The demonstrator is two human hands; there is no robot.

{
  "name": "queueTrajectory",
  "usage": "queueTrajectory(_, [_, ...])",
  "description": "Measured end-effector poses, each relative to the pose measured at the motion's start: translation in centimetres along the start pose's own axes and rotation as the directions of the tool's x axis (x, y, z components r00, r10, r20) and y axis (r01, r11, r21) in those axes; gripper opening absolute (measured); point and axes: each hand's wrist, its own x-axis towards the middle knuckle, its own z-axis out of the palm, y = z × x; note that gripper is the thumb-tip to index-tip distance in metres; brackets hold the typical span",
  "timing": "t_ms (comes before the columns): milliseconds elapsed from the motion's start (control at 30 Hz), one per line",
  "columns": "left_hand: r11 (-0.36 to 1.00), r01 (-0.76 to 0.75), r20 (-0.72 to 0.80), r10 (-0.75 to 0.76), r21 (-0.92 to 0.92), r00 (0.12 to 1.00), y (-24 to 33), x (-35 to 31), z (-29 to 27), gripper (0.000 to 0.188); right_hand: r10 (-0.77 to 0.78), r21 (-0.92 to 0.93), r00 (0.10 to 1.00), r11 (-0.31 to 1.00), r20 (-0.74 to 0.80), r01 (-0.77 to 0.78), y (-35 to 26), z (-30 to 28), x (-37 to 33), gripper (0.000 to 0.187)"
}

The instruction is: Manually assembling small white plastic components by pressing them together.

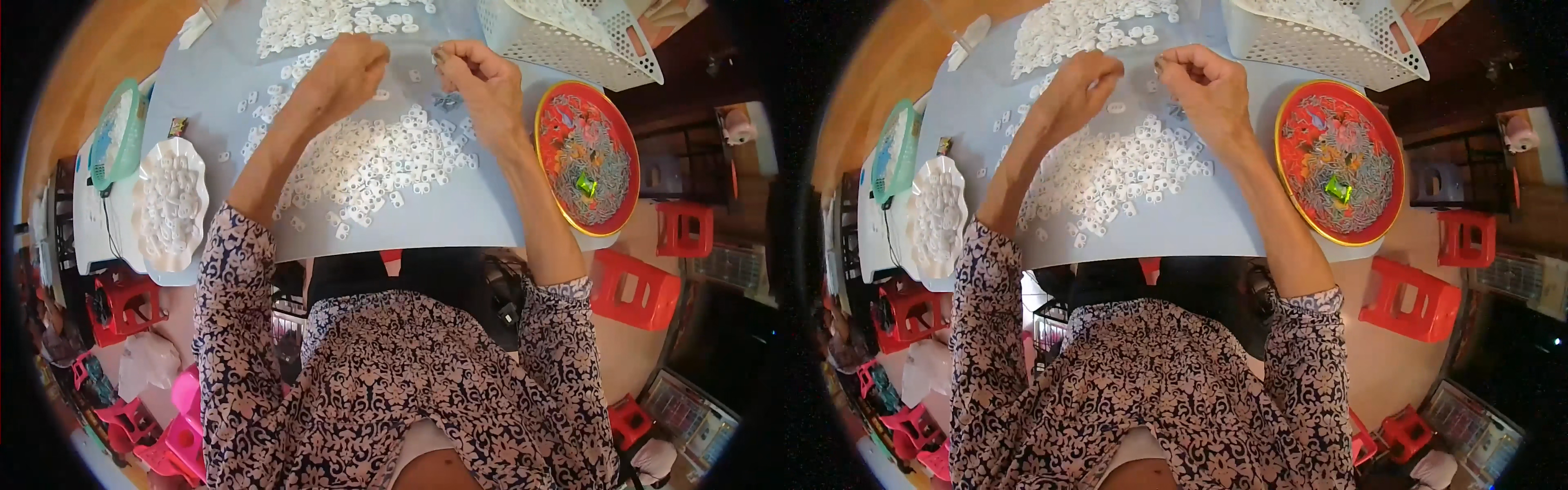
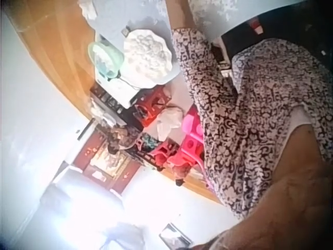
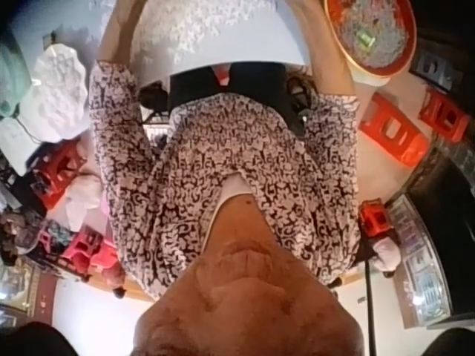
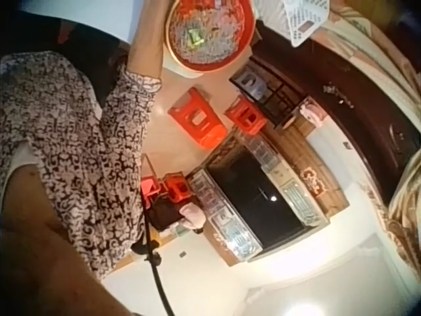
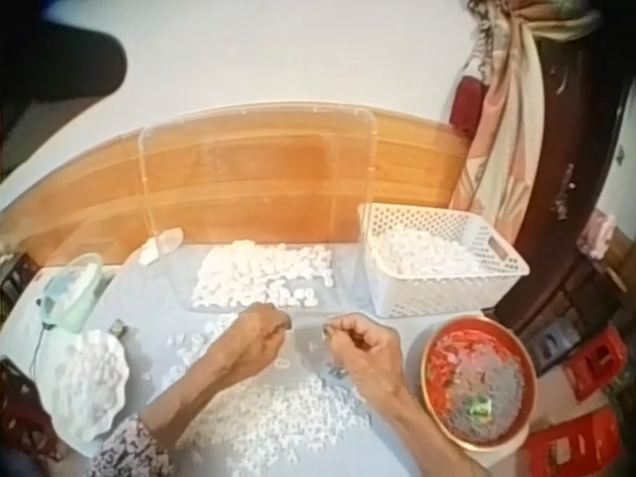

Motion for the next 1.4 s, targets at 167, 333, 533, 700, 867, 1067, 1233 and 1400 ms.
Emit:
queueTrajectory(167, [0.98, -0.073, 0.382, -0.003, 0.185, 0.924, 1.0, -2.6, -0.7, 0.012, 0.038, -0.02, 0.996, 0.999, 0.085, -0.036, 0.2, 0.1, -0.4, 0.014])
queueTrajectory(333, [0.977, -0.089, 0.269, 0.035, 0.193, 0.963, 1.0, -3.5, 0.0, 0.012, 0.019, -0.118, 0.98, 0.993, 0.2, 0.005, 0.3, 0.4, -0.6, 0.014])
queueTrajectory(533, [0.864, 0.371, 0.205, -0.316, -0.341, 0.926, 2.2, -3.4, -0.7, 0.016, 0.013, 0.02, 0.965, 1.0, 0.263, -0.019, -0.2, 0.6, -0.7, 0.013])
queueTrajectory(700, [0.601, 0.463, 0.233, -0.422, -0.652, 0.876, 1.9, -3.6, -0.3, 0.022, 0.025, 0.072, 0.967, 0.996, 0.253, -0.045, -0.1, 0.7, -0.6, 0.014])
queueTrajectory(867, [0.437, 0.466, 0.255, -0.458, -0.77, 0.852, 1.7, -3.8, 0.5, 0.026, 0.046, 0.018, 0.967, 0.998, 0.252, -0.052, -0.1, 0.6, -0.8, 0.014])
queueTrajectory(1067, [0.502, 0.422, 0.241, -0.386, -0.755, 0.891, 2.2, -3.6, 0.3, 0.023, -0.069, 0.012, 0.971, 0.998, 0.231, 0.068, 0.5, 0.7, -0.8, 0.014])
queueTrajectory(1233, [0.617, 0.405, 0.185, -0.39, -0.675, 0.902, 3.1, -3.8, 0.7, 0.019, 0.012, 0.158, 0.966, 0.986, 0.258, -0.054, 0.0, 1.3, -1.0, 0.016])
queueTrajectory(1400, [0.655, 0.416, 0.147, -0.426, -0.631, 0.893, 3.7, -3.6, 0.5, 0.015, -0.008, 0.157, 0.966, 0.987, 0.257, -0.034, 0.1, 1.5, -1.0, 0.016])
